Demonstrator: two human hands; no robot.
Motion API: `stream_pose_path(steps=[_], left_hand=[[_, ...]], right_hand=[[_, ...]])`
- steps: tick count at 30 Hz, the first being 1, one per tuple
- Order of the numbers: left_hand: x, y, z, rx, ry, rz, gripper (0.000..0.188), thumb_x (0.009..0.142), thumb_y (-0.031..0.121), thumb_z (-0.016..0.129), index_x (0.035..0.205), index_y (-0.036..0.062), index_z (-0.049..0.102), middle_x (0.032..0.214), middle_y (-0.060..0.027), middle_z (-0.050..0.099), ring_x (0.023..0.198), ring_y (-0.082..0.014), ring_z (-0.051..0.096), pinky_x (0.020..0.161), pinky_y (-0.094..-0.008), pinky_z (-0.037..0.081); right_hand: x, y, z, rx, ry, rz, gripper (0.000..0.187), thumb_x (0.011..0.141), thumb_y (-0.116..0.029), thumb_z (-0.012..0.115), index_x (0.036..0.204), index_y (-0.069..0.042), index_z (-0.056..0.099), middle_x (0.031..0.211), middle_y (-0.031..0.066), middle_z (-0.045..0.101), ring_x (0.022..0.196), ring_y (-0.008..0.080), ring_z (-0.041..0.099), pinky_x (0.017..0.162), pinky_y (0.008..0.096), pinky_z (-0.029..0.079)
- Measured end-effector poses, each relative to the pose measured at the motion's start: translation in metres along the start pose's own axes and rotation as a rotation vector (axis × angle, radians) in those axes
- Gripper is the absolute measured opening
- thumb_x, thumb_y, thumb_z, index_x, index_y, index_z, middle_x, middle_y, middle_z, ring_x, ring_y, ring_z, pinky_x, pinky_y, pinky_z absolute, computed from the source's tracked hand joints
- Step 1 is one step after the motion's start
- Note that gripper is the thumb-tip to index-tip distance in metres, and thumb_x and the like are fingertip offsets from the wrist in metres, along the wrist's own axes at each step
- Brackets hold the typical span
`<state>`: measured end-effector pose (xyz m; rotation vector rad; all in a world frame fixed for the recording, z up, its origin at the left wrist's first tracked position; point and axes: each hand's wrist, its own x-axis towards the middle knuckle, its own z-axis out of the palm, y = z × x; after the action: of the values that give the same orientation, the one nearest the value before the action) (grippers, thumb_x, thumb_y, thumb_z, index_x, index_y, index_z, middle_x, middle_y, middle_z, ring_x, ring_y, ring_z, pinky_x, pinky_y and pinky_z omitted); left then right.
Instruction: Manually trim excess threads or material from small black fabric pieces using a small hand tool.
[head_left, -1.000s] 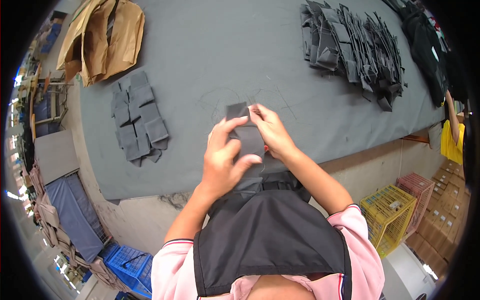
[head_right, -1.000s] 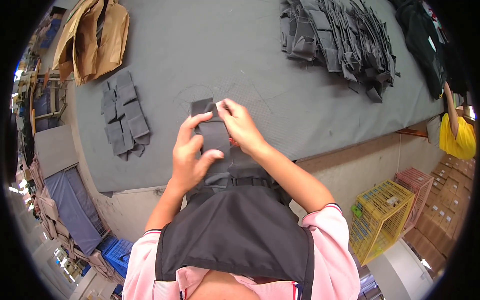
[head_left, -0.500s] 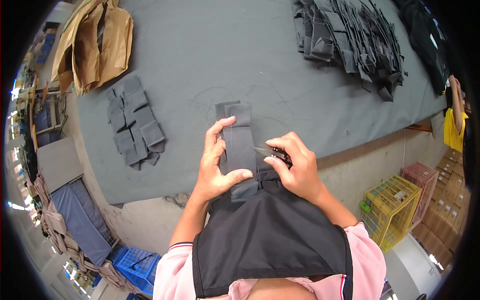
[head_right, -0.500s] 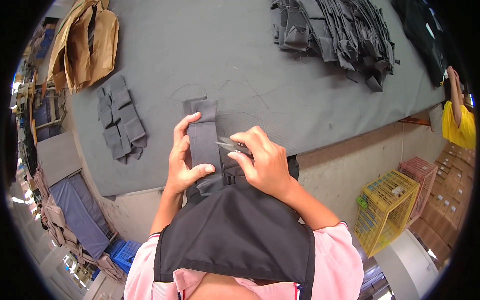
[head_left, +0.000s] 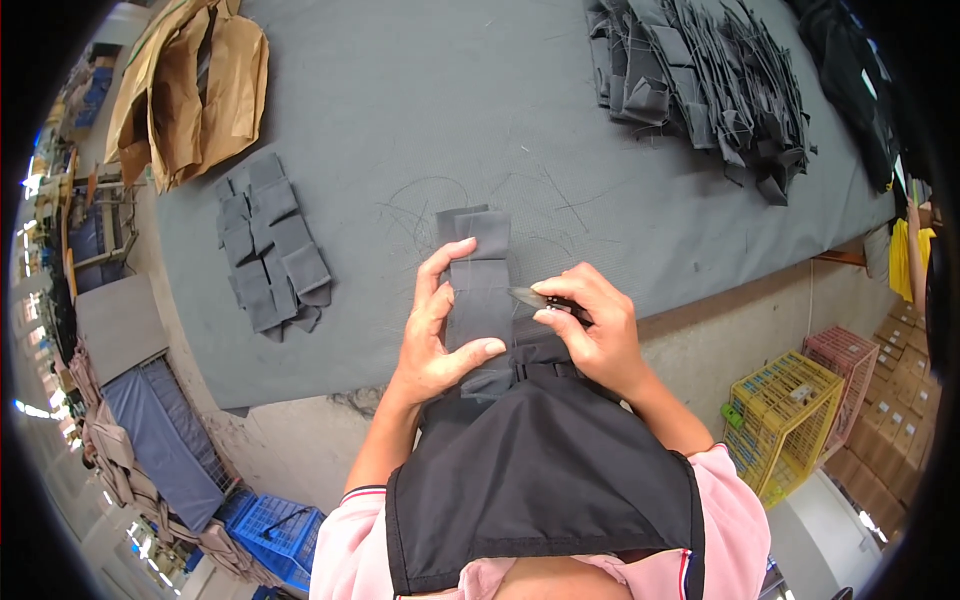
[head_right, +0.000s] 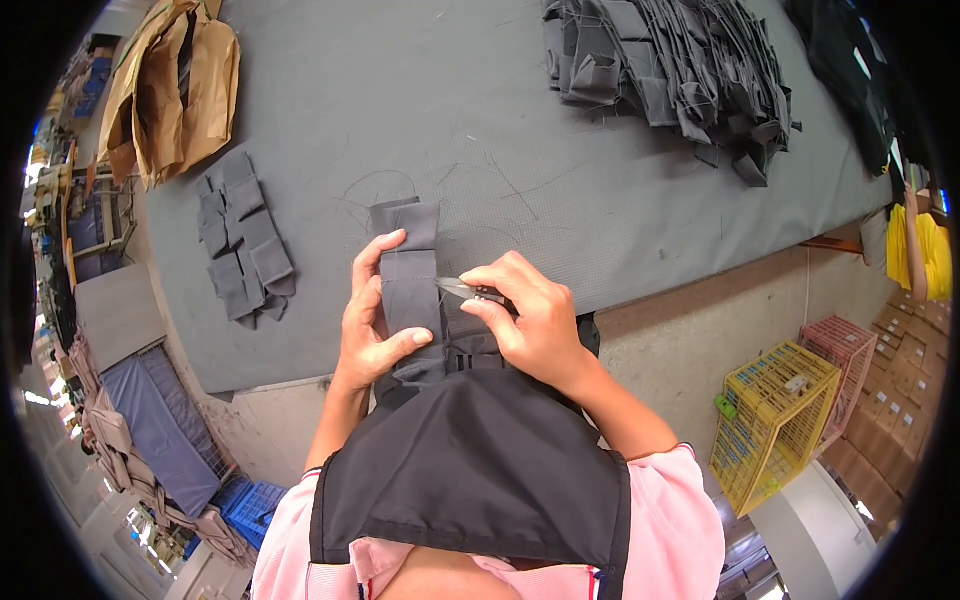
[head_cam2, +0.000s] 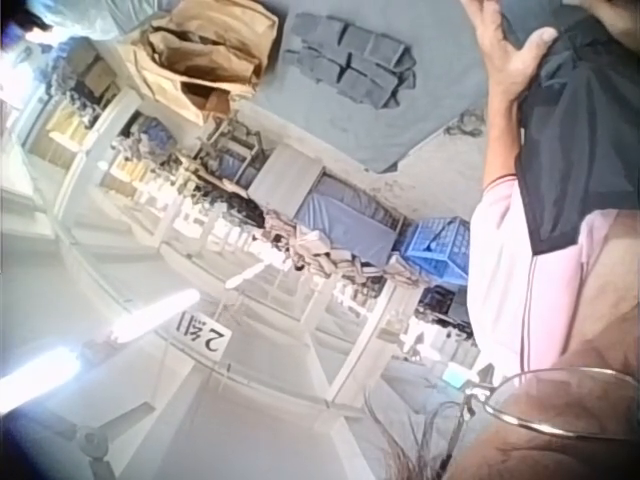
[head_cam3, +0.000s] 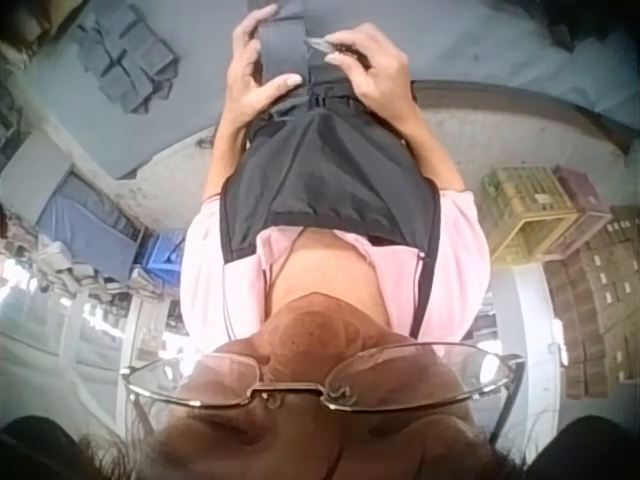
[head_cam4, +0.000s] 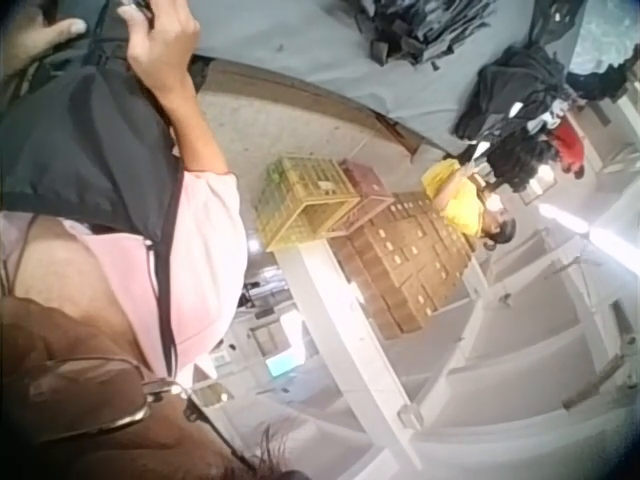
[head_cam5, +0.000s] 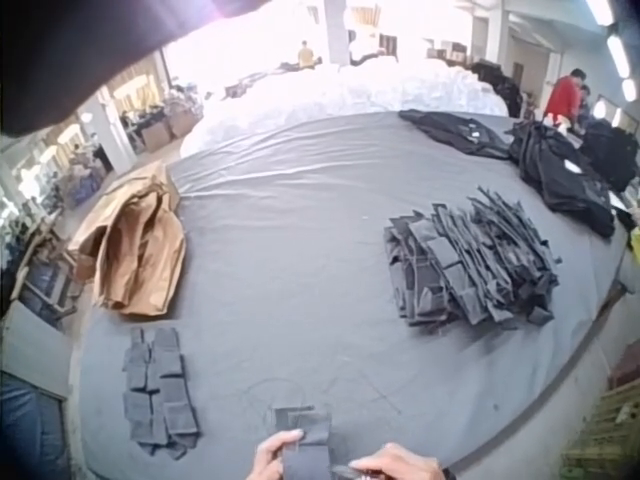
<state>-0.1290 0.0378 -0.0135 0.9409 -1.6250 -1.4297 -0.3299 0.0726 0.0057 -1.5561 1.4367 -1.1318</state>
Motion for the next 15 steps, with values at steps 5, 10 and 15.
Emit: stream_pose_path(steps=[5,10,15], left_hand=[[-0.002,-0.002,0.000,-0.019,-0.021,-0.030,0.041,0.066,0.024,0.079,0.089,0.0000,0.055,0.140,-0.0164,0.034,0.130,-0.0306,0.032,0.103,-0.0435,0.029],[0.000,0.001,-0.002,0.093,-0.101,0.047,0.041,0.066,0.023,0.080,0.086,0.0007,0.052,0.141,-0.0174,0.033,0.134,-0.0336,0.026,0.104,-0.0487,0.024],[0.000,-0.004,-0.001,0.073,-0.082,0.073,0.041,0.065,0.023,0.081,0.082,0.0012,0.050,0.141,-0.0183,0.033,0.133,-0.0348,0.026,0.104,-0.0491,0.024]], right_hand=[[0.009,-0.009,-0.002,0.023,-0.019,-0.036,0.021,0.073,-0.002,0.068,0.093,-0.003,0.063,0.080,0.0066,0.057,0.060,0.0177,0.057,0.049,0.0276,0.044],[0.019,-0.010,0.001,-0.044,-0.172,-0.052,0.018,0.073,-0.007,0.071,0.089,-0.004,0.062,0.078,0.0059,0.050,0.055,0.0184,0.053,0.046,0.0300,0.042],[0.022,-0.005,0.006,-0.064,-0.159,-0.116,0.019,0.072,-0.006,0.071,0.088,-0.003,0.062,0.076,0.0060,0.050,0.055,0.0186,0.053,0.046,0.0304,0.042]])
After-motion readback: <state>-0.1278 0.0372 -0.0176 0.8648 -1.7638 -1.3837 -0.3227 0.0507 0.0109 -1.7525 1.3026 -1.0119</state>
